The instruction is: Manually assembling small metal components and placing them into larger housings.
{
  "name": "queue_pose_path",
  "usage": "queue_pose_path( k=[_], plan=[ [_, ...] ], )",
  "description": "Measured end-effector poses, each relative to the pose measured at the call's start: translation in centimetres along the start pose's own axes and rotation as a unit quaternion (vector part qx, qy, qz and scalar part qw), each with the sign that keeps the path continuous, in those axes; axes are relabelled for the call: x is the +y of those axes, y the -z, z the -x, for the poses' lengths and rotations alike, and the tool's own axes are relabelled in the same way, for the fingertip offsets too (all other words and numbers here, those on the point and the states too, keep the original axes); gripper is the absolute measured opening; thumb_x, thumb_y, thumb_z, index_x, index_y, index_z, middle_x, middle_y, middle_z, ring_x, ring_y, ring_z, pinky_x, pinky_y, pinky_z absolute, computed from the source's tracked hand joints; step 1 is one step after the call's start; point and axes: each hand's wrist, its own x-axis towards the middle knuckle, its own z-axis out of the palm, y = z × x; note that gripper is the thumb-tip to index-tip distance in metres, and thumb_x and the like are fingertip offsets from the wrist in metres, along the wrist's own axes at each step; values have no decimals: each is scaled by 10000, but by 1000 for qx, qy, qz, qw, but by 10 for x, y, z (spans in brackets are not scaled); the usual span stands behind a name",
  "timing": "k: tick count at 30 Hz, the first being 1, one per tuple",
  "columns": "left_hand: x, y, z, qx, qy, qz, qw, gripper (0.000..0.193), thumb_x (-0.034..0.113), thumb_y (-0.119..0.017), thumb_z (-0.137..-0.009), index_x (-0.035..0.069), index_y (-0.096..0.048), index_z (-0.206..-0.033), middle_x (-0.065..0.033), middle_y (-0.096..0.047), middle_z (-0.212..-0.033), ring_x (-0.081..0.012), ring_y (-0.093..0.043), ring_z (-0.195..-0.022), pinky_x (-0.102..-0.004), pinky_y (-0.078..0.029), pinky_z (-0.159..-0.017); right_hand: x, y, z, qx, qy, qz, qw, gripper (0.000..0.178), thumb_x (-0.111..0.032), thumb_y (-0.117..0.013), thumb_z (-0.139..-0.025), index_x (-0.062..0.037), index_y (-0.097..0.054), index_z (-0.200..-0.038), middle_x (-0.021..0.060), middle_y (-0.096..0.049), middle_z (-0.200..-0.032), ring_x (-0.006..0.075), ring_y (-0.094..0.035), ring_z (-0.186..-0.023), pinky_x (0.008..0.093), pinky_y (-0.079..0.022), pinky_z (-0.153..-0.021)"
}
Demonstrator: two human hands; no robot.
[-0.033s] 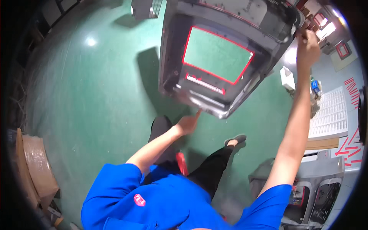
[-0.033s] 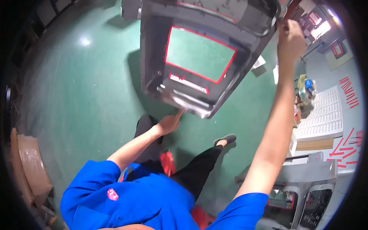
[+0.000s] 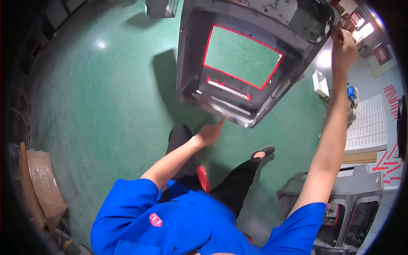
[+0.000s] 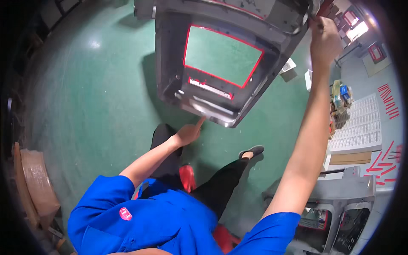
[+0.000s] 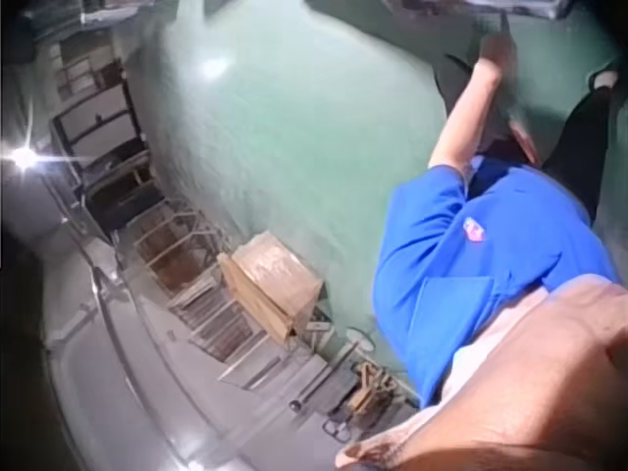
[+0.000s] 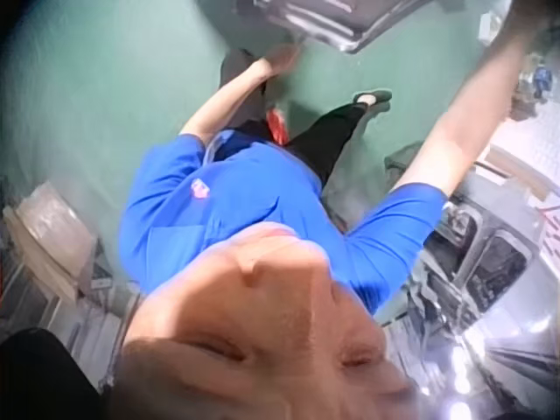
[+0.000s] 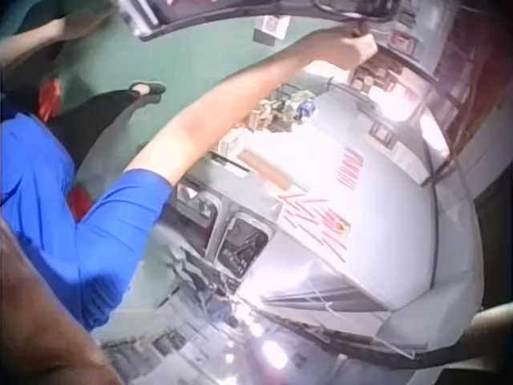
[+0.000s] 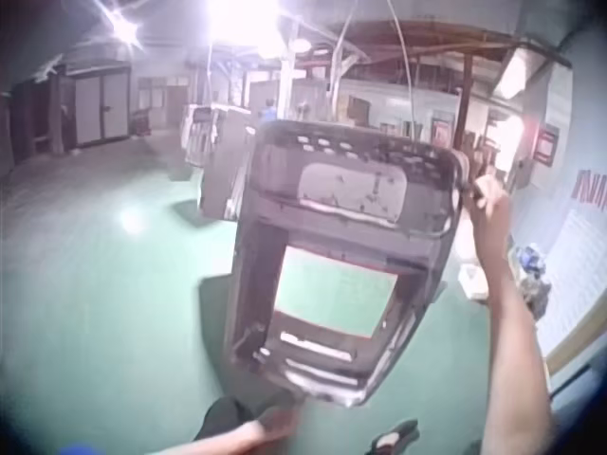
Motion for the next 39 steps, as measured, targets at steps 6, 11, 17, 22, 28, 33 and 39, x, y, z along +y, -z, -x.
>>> queue_pose_path(
  k=[6, 11, 17, 22, 28, 33, 39],
  plan=[
    [25, 11, -14, -40, 45, 8, 998, 618, 114, -460, -886, 34, -203, -1443, -206, -556, -586, -370, -559, -521, -466, -443, -528, -5, -2, 13, 190, -19, -140, 972, 192, -152, -713, -592, 13, -701, -689, 163, -629, -590, 322, -580, -507, 453, -455, -540],
    [32, -1, 14, 47, 77, 265, 960, 452, 130, -476, -912, 28, -409, -1347, -115, -500, -561, -196, -493, -464, -358, -410, -472, -69, 35, 169, -110, -341, -314, 879, 118, -129, -666, -797, -70, -715, -886, 9, -689, -724, 67, -604, -652, 229, -449, -595],
    [127, -42, 63, -101, 259, 681, 678, 341, 171, -436, -934, 33, -538, -1229, 47, -469, -634, -39, -385, -485, -227, -298, -410, -171, 172, 385, -498, -418, -322, 687, 203, -172, -729, -738, -29, -712, -880, 135, -679, -811, 239, -657, -728, 331, -503, -685],
    [166, -90, 111, -119, 277, 642, 705, 390, 321, -388, -967, 38, -585, -1151, 18, -540, -708, -33, -422, -533, -188, -265, -423, -196, 247, 433, -493, -387, -251, 737, 242, -168, -683, -696, -111, -704, -931, 92, -636, -986, 276, -625, -894, 349, -497, -772],
    [228, -118, 130, -164, 219, 652, 707, 356, 282, -395, -976, 20, -627, -1041, 2, -567, -726, -52, -441, -512, -206, -297, -414, -176, 319, 463, -404, -385, -197, 806, 115, -159, -679, -690, -77, -666, -769, 62, -604, -797, 247, -611, -797, 359, -497, -694],
    [262, -120, 124, -182, 214, 687, 670, 332, 254, -444, -950, -7, -631, -1035, -24, -597, -785, -86, -540, -690, -237, -440, -590, -173, 344, 454, -283, -352, -139, 881, 86, -136, -671, -664, -75, -624, -704, 48, -602, -752, 234, -593, -744, 366, -485, -667],
    [292, -131, 136, -179, 241, 816, 495, 196, 254, -502, -931, 96, -598, -867, -13, -585, -788, -113, -555, -749, -252, -455, -658, -168, 368, 439, -253, -200, -47, 945, 86, -127, -651, -660, -66, -609, -704, 51, -610, -760, 227, -570, -726, 369, -461, -668]
  ],
)
